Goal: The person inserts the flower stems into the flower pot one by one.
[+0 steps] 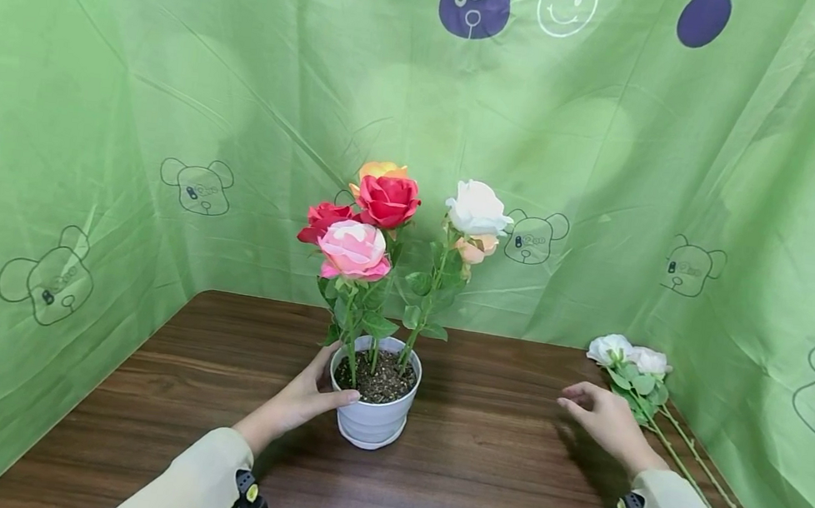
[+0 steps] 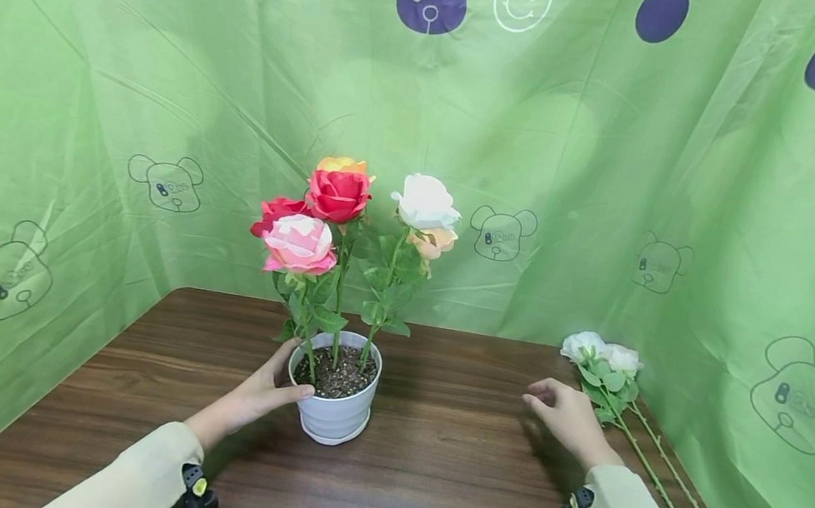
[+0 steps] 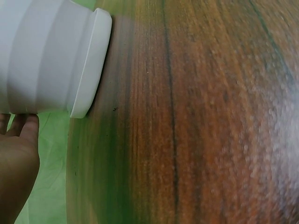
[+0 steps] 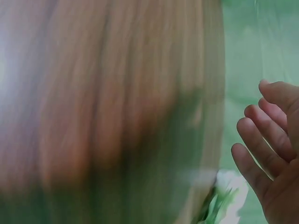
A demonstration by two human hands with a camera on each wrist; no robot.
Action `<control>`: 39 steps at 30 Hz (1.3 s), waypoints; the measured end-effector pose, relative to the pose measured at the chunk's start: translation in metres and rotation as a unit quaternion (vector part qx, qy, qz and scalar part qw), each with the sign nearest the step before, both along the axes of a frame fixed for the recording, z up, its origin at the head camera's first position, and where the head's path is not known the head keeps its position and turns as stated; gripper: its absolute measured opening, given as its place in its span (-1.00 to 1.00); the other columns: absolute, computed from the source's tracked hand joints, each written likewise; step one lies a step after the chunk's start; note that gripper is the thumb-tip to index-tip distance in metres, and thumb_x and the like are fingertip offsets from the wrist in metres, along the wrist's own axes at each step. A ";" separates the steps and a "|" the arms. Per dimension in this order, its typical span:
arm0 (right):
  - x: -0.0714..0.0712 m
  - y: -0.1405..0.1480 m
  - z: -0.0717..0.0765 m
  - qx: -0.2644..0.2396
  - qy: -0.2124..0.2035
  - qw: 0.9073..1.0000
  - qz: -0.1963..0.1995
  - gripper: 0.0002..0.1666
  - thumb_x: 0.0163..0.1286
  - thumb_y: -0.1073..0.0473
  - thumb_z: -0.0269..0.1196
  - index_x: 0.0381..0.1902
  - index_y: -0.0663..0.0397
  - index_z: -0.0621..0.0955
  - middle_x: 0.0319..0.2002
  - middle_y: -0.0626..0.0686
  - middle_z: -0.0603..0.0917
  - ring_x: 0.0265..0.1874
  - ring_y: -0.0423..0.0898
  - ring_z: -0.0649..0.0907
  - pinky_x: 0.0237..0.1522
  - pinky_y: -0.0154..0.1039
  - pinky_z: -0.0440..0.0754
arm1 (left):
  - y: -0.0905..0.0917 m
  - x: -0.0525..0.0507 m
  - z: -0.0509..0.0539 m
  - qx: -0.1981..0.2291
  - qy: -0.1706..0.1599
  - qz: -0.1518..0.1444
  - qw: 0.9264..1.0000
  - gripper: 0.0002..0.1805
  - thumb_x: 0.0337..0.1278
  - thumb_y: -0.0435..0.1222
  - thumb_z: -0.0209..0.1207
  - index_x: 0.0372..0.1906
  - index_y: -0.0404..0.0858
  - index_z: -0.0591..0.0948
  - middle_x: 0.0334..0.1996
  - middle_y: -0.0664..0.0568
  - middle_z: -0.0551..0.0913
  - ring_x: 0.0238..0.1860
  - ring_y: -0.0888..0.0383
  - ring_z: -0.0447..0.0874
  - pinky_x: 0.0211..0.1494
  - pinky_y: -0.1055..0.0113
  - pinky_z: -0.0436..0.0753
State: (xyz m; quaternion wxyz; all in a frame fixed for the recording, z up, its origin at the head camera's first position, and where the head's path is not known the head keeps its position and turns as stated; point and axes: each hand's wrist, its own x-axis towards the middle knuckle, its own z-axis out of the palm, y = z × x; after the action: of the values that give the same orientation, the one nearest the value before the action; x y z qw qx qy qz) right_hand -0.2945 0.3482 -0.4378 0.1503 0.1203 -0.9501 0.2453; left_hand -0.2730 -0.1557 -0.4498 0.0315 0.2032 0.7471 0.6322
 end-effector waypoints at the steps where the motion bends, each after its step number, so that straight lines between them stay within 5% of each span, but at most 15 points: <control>1: 0.001 0.007 -0.003 0.004 0.001 1.000 -0.005 -0.69 0.38 0.04 0.36 -0.09 0.16 0.71 -0.24 0.05 0.75 -0.26 0.04 0.70 -0.19 0.06 0.61 | 0.000 0.000 0.000 -0.001 0.002 0.000 1.000 0.01 0.19 -0.26 0.38 0.58 -0.25 -0.01 0.45 -0.31 0.23 0.40 -0.13 0.27 0.32 0.14 0.41; 23: 0.031 0.129 -0.021 0.036 -0.032 0.990 -0.133 -0.63 0.41 0.07 0.26 -0.11 0.33 0.69 -0.26 0.23 0.74 -0.25 0.31 0.65 -0.22 0.21 0.52 | 0.000 0.001 0.002 0.007 -0.002 -0.005 1.000 -0.01 0.20 -0.29 0.37 0.58 -0.23 0.01 0.47 -0.29 0.22 0.42 -0.12 0.25 0.32 0.17 0.41; 30: 0.036 0.144 -0.019 0.049 -0.082 0.986 -0.133 -0.60 0.37 0.09 0.28 -0.14 0.41 0.66 -0.33 0.22 0.74 -0.20 0.42 0.62 -0.15 0.28 0.50 | -0.001 0.002 0.002 0.013 0.005 -0.011 1.000 -0.01 0.21 -0.28 0.37 0.57 -0.26 -0.01 0.45 -0.34 0.22 0.41 -0.14 0.25 0.32 0.17 0.40; 39: 0.035 0.145 -0.021 0.067 -0.122 0.982 -0.131 -0.49 0.42 -0.03 0.24 -0.11 0.42 0.66 -0.13 0.47 0.66 -0.12 0.57 0.54 -0.14 0.36 0.50 | 0.000 0.001 0.002 0.010 0.006 -0.010 1.000 0.01 0.18 -0.27 0.38 0.57 -0.26 0.00 0.46 -0.32 0.21 0.42 -0.14 0.25 0.34 0.13 0.38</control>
State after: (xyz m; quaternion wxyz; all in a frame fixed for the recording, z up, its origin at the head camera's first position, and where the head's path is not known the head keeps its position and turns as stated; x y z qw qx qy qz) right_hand -0.2592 0.4936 -0.4585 0.0561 -0.0265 -0.9831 0.1722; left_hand -0.2718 -0.1558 -0.4476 0.0310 0.2146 0.7387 0.6382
